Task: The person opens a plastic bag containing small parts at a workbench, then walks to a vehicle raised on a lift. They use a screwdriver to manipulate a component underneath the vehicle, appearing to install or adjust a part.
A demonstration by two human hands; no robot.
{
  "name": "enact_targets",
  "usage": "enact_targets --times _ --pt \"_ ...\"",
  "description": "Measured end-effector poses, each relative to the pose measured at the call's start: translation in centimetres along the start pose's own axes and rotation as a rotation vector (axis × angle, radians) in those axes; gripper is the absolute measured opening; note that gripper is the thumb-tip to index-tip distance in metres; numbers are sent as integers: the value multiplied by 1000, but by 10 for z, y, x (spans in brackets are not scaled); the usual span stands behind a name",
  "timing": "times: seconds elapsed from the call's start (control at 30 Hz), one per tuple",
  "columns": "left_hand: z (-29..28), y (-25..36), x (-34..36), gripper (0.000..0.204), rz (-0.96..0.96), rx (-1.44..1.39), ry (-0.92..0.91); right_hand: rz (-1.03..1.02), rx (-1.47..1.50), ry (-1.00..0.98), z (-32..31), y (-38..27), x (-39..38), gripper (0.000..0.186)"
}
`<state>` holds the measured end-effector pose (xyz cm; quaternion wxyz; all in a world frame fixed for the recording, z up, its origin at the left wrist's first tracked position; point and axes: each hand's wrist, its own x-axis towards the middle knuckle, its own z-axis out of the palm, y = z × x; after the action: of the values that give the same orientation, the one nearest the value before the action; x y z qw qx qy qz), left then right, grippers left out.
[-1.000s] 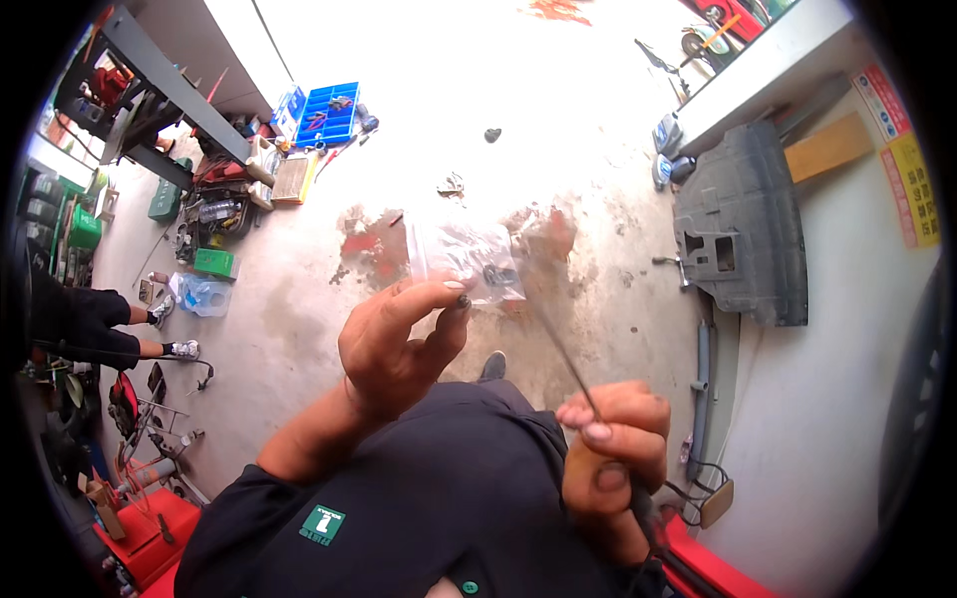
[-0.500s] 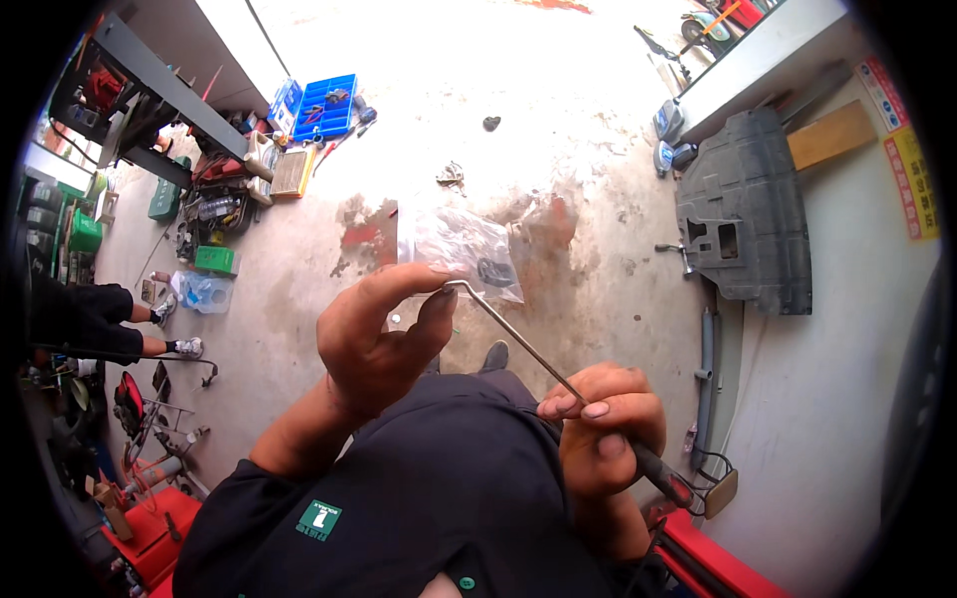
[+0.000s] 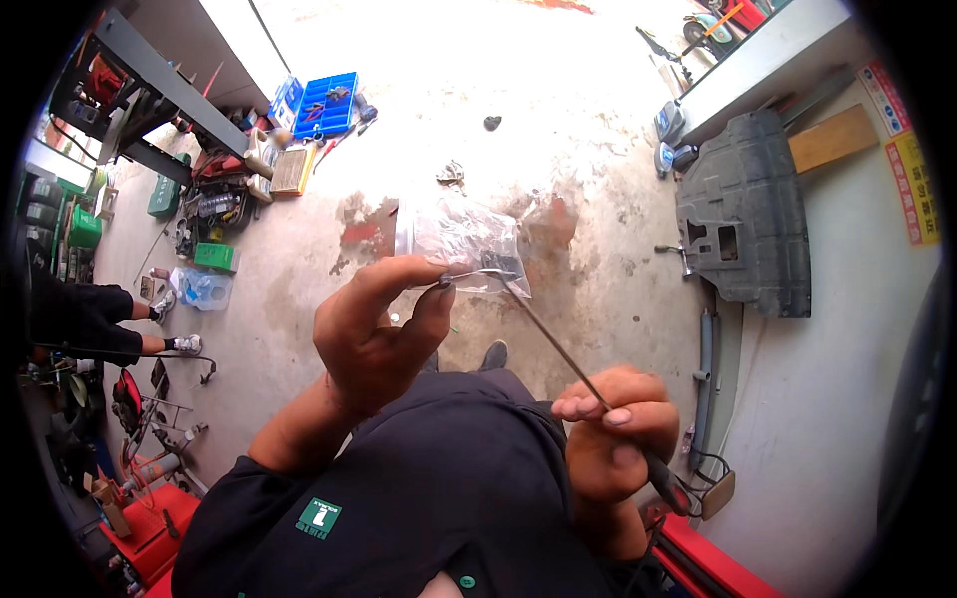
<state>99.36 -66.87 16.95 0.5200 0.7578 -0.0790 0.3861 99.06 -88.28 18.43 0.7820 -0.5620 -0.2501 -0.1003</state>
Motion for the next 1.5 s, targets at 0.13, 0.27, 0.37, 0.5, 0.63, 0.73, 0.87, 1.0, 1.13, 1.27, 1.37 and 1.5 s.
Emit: enact_targets --times 0.13,0.27,0.37,0.5,0.63,0.73,0.87,1.0,1.13,1.27,1.37,1.5 --pt "-4 3 2 28 -49 0 -46 -18 6 -44 4 -3 3 23" --pt "-6 4 4 29 -37 -5 -61 37 19 -75 9 1 2 23" --pt "-6 2 4 29 -17 -28 -46 47 33 -73 8 3 0 24" --pt "-6 1 3 28 -26 -30 -51 31 12 -77 9 3 1 25" --pt "-7 1 3 28 -31 -45 -46 12 -7 -64 9 2 4 25" --pt "-7 0 2 28 -34 -62 -45 18 -11 -80 11 1 5 25" --pt "-9 2 2 27 -50 -57 -63 30 -1 -52 7 2 3 24" --pt "-9 4 3 26 -40 -49 -65 54 70 -24 7 0 5 23" --pt "-5 0 -2 25 -173 -162 -51 68 176 82 15 -2 7 24" --pt "-2 -5 -10 25 -264 -354 -5 134 163 131 10 3 10 28" --pt "-7 -2 -9 25 -215 -301 -36 157 127 123 5 8 8 29" --pt "-9 -3 -10 28 -191 -329 -61 169 150 130 8 7 8 29"
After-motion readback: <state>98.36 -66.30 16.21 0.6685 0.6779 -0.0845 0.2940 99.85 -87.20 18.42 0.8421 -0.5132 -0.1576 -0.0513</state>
